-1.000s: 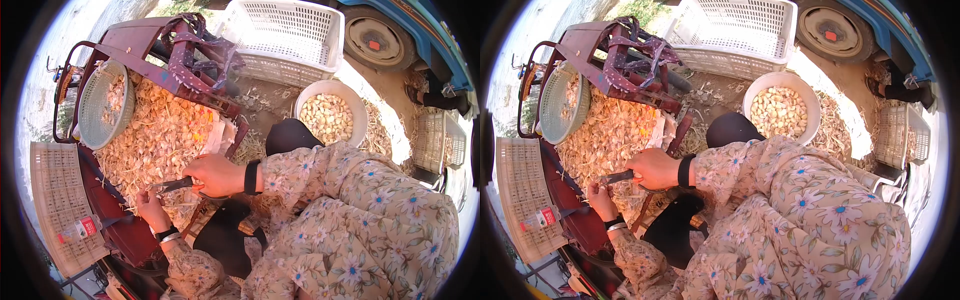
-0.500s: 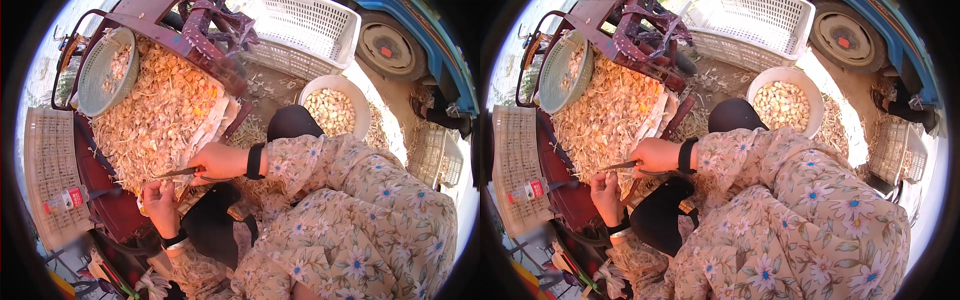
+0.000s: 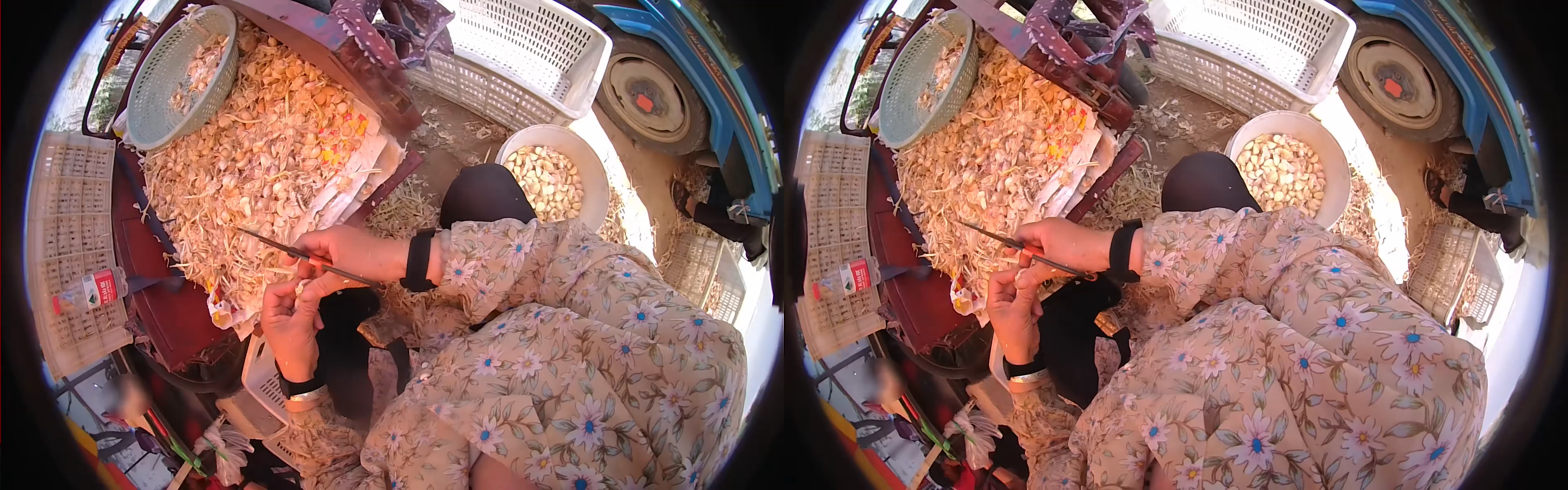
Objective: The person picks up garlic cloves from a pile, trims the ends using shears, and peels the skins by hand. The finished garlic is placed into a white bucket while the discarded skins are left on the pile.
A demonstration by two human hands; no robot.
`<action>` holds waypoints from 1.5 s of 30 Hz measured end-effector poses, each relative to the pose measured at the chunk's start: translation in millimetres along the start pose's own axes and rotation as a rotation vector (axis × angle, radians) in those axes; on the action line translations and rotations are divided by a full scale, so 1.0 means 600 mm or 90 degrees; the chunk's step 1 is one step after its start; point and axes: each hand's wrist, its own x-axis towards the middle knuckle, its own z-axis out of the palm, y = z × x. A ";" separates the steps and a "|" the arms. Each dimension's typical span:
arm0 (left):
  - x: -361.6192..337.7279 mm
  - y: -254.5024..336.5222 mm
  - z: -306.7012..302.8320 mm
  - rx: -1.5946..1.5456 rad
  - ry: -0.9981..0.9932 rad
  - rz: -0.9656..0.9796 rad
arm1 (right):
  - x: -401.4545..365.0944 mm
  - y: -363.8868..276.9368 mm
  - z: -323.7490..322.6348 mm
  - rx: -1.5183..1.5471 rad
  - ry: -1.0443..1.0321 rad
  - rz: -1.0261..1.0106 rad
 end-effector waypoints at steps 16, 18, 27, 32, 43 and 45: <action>-0.124 -0.072 0.014 -0.088 -0.006 -0.033 | -0.071 -0.023 0.075 -0.028 -0.058 0.240; -0.140 -0.066 0.004 -0.177 -0.027 -0.012 | -0.072 -0.038 0.095 -0.027 -0.046 0.260; -0.206 -0.052 -0.041 -0.472 -0.022 -0.005 | -0.081 -0.058 0.139 0.168 0.088 0.268; -0.265 -0.055 -0.116 -0.451 0.151 0.005 | -0.082 -0.102 0.113 0.008 0.115 0.177; -0.347 -0.294 -0.304 0.517 0.466 -0.365 | -0.141 -0.123 0.010 0.056 0.195 0.061; -0.346 -0.294 -0.324 0.680 0.399 -0.362 | -0.143 -0.116 0.022 0.090 0.208 0.072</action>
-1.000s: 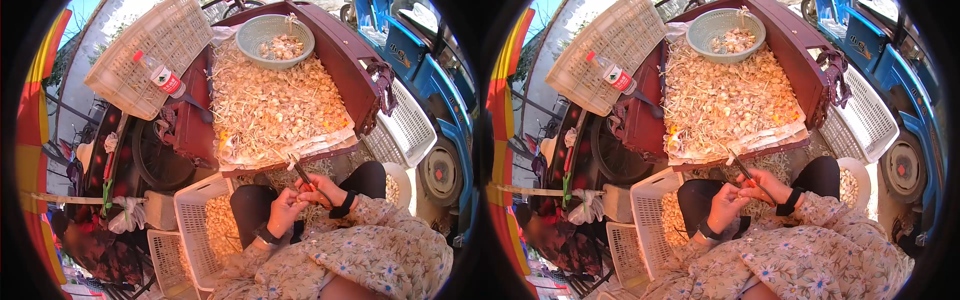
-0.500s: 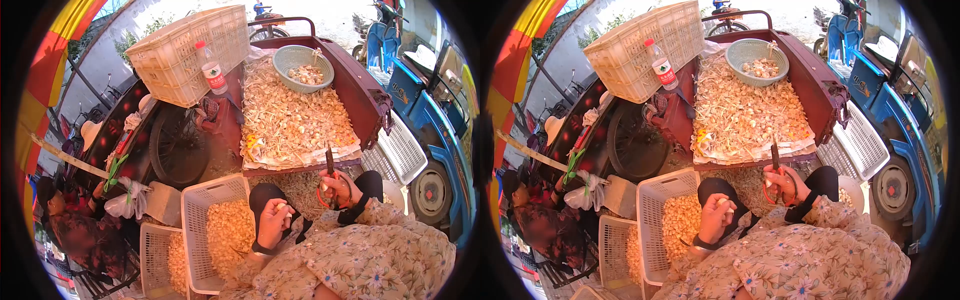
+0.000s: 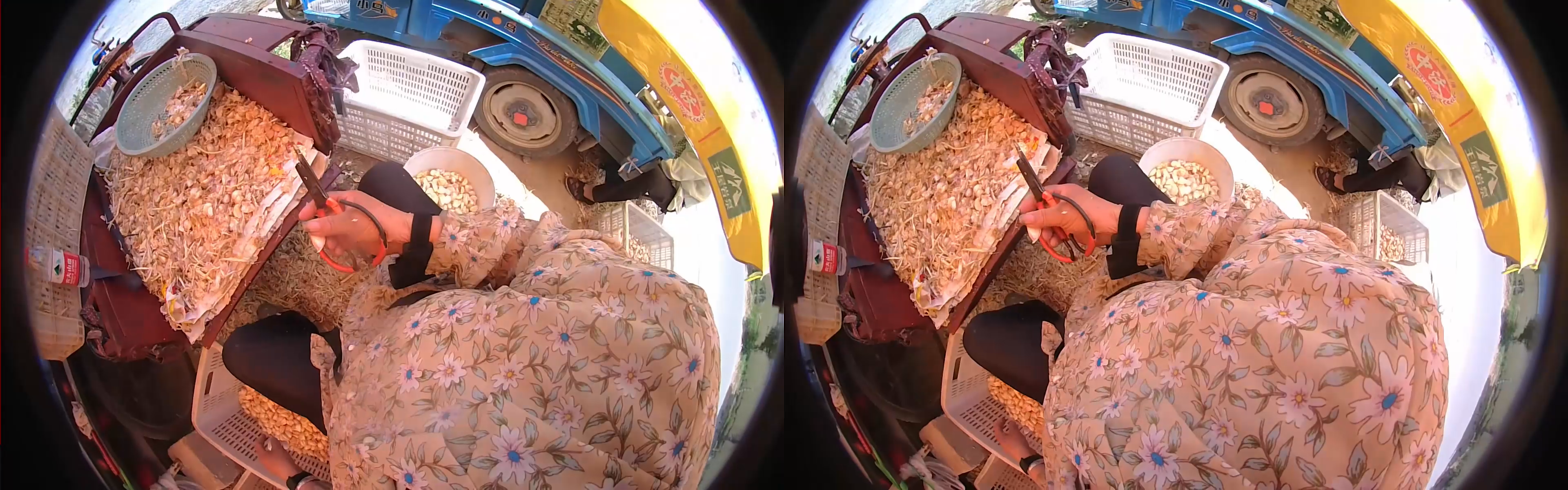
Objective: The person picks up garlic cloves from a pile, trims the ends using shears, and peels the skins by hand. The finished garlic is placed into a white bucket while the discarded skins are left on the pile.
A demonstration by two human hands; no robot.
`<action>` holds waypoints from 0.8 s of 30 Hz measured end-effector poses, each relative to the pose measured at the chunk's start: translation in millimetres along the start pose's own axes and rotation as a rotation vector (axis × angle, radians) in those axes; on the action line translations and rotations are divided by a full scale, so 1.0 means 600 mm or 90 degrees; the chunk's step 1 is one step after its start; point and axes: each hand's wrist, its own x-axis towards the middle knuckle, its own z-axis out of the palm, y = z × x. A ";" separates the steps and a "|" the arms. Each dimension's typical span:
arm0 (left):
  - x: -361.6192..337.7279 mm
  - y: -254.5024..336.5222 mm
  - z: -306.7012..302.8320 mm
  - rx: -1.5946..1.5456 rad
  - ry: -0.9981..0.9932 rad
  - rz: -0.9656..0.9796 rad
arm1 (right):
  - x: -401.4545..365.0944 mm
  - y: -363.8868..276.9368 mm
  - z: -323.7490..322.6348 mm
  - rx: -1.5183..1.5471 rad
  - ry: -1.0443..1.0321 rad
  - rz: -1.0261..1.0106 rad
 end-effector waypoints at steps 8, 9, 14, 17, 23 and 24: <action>-0.088 0.350 -0.090 -0.563 -0.012 0.298 | 0.028 0.046 -0.060 0.115 -0.097 0.044; -0.106 0.393 -0.092 -0.618 -0.057 0.346 | 0.027 0.047 -0.060 0.113 -0.104 0.044; -0.159 0.534 -0.073 -0.805 -0.440 0.473 | 0.011 0.044 -0.055 0.074 -0.122 0.033; -0.168 0.565 -0.063 -0.787 -0.498 0.524 | 0.001 0.034 -0.054 0.010 -0.107 0.027; -0.171 0.556 -0.040 -0.735 -0.481 0.485 | -0.004 0.050 -0.057 -0.100 -0.141 0.028; -0.167 0.545 -0.040 -0.725 -0.476 0.486 | 0.002 0.060 -0.050 -0.140 -0.159 0.027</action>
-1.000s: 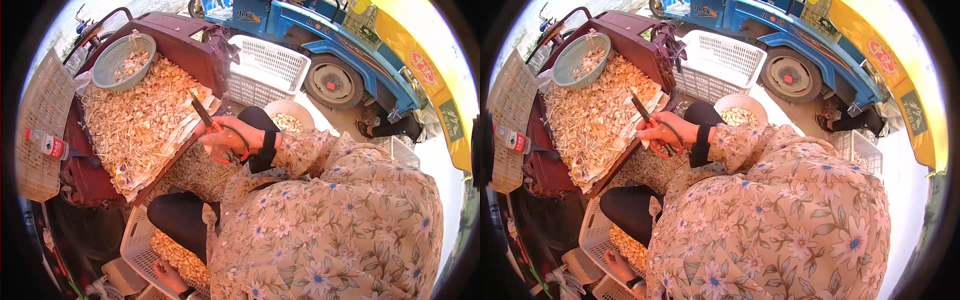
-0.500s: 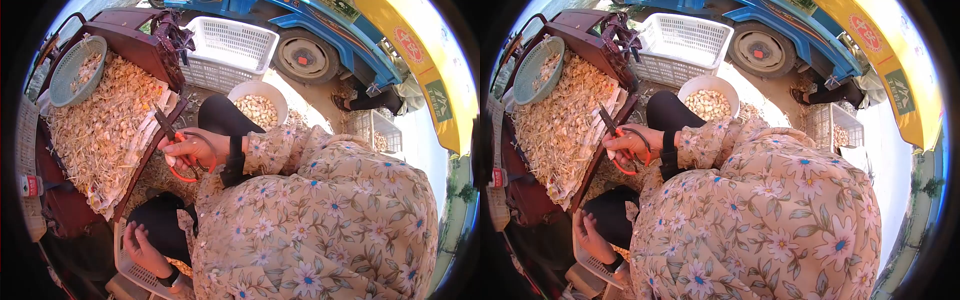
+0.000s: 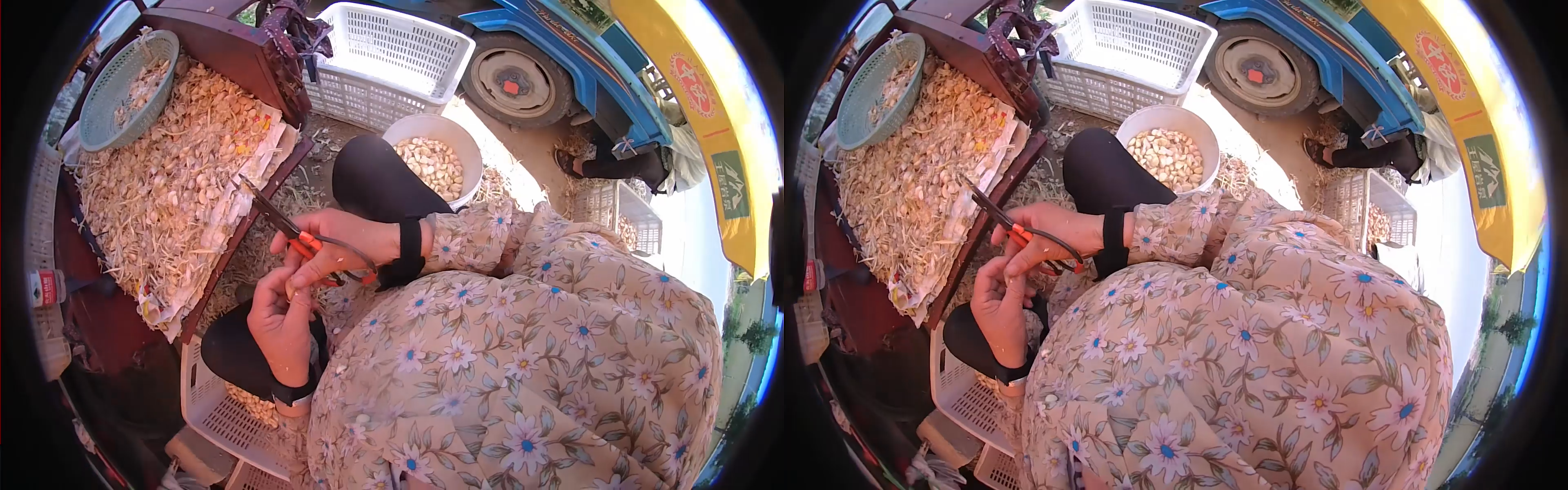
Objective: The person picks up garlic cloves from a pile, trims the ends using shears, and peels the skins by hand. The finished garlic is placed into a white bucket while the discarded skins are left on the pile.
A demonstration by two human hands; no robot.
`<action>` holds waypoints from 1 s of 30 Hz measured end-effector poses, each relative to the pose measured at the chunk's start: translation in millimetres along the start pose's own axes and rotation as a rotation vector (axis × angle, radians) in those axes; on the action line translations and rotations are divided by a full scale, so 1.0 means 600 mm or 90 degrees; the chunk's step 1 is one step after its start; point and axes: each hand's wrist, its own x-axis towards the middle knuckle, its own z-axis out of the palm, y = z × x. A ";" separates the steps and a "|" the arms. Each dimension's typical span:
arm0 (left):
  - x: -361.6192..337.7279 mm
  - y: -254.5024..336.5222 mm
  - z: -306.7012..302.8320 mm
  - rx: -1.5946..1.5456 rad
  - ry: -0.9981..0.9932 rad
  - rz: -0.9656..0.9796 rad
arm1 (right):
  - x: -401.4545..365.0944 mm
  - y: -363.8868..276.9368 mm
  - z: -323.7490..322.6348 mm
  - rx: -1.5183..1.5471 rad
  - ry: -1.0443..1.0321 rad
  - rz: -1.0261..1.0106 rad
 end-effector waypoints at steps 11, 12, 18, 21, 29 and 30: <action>-0.204 -0.012 -0.256 0.208 0.457 -0.120 | -0.006 0.014 -0.033 -0.067 0.064 0.088; -0.227 -0.025 -0.297 0.258 0.484 -0.150 | -0.005 0.013 -0.039 -0.078 0.079 0.084; -0.289 -0.089 -0.443 0.786 0.420 -0.233 | 0.009 0.024 -0.074 -0.045 0.156 0.087; -0.157 -0.057 -0.407 0.572 0.453 -0.147 | 0.019 0.046 -0.075 -0.081 0.172 0.080; 0.242 -0.047 -0.272 0.624 0.197 0.094 | 0.029 0.065 -0.090 -0.099 0.140 0.112; 0.273 -0.054 -0.266 0.676 0.186 0.096 | 0.029 0.068 -0.092 -0.077 0.131 0.111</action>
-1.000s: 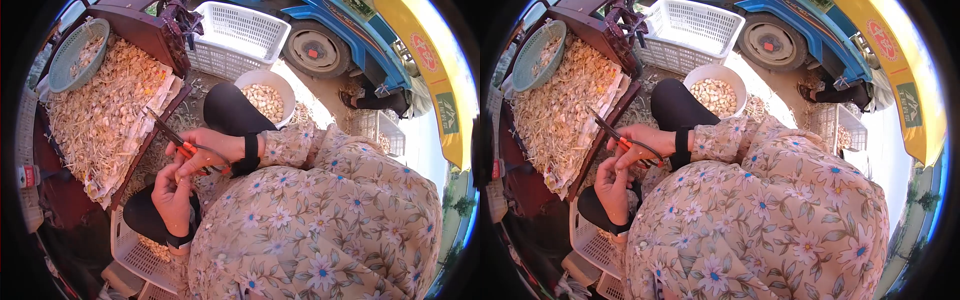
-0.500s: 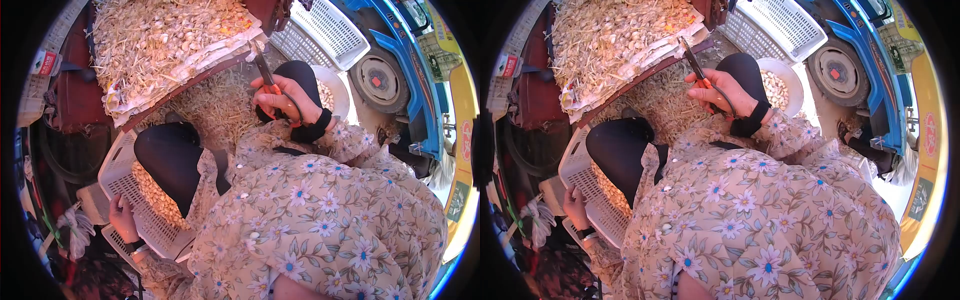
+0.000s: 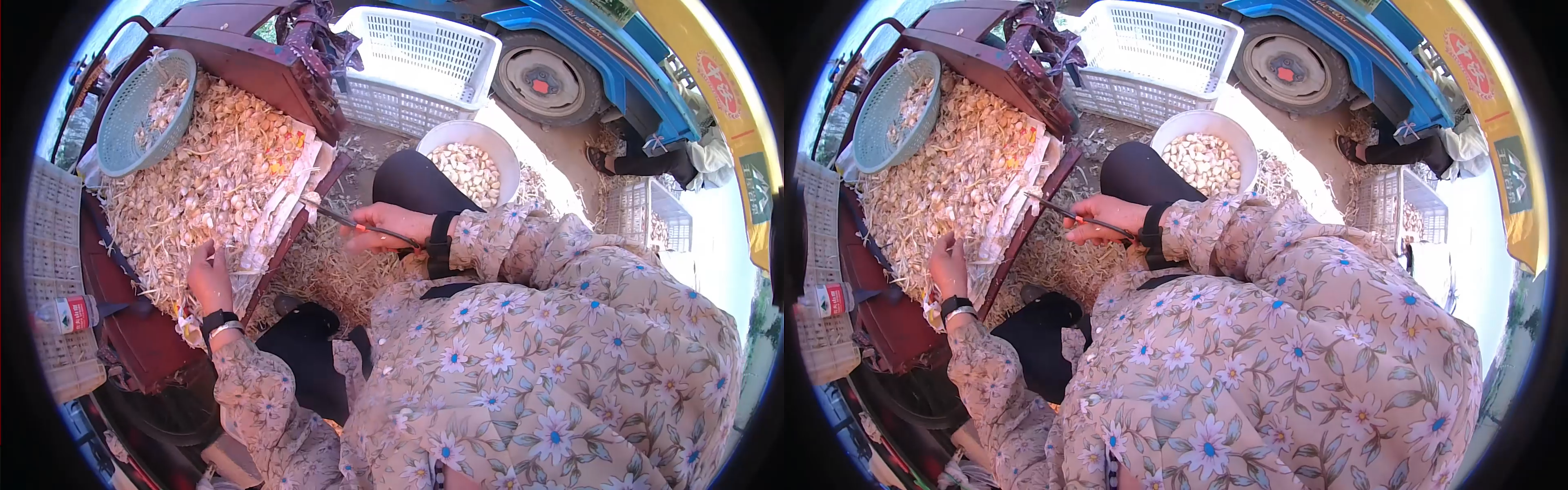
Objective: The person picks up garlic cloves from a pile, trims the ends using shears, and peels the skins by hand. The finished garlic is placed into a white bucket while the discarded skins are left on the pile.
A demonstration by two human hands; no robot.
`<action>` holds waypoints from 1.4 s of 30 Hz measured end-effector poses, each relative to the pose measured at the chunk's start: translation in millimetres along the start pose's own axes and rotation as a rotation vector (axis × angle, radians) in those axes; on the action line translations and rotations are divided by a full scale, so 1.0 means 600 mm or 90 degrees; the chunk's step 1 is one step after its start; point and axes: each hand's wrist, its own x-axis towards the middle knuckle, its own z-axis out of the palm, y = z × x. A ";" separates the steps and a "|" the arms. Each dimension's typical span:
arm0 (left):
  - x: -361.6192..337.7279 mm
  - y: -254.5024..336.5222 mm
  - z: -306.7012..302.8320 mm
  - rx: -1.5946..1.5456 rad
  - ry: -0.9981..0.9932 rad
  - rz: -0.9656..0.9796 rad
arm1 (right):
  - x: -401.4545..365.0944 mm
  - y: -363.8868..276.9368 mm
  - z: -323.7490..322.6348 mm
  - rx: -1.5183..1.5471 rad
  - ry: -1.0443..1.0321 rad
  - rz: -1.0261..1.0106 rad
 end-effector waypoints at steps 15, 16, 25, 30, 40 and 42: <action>0.008 -0.079 -0.002 -0.575 0.101 -0.281 | 0.008 0.041 0.010 -0.088 -0.048 -0.123; 0.004 -0.081 -0.008 -0.643 0.092 -0.277 | 0.010 0.043 0.008 -0.088 -0.047 -0.126; -0.091 0.030 -0.045 -0.998 -0.095 -0.198 | 0.010 0.012 0.025 -0.193 0.021 -0.205; -0.146 0.116 -0.040 -1.001 -0.074 -0.218 | 0.005 -0.043 0.069 -0.249 0.032 -0.280; -0.195 0.158 -0.032 -0.745 0.024 -0.221 | -0.016 -0.054 0.083 -0.333 0.047 -0.311; -0.200 0.162 -0.031 -0.673 0.026 -0.198 | -0.017 -0.056 0.079 -0.403 0.056 -0.352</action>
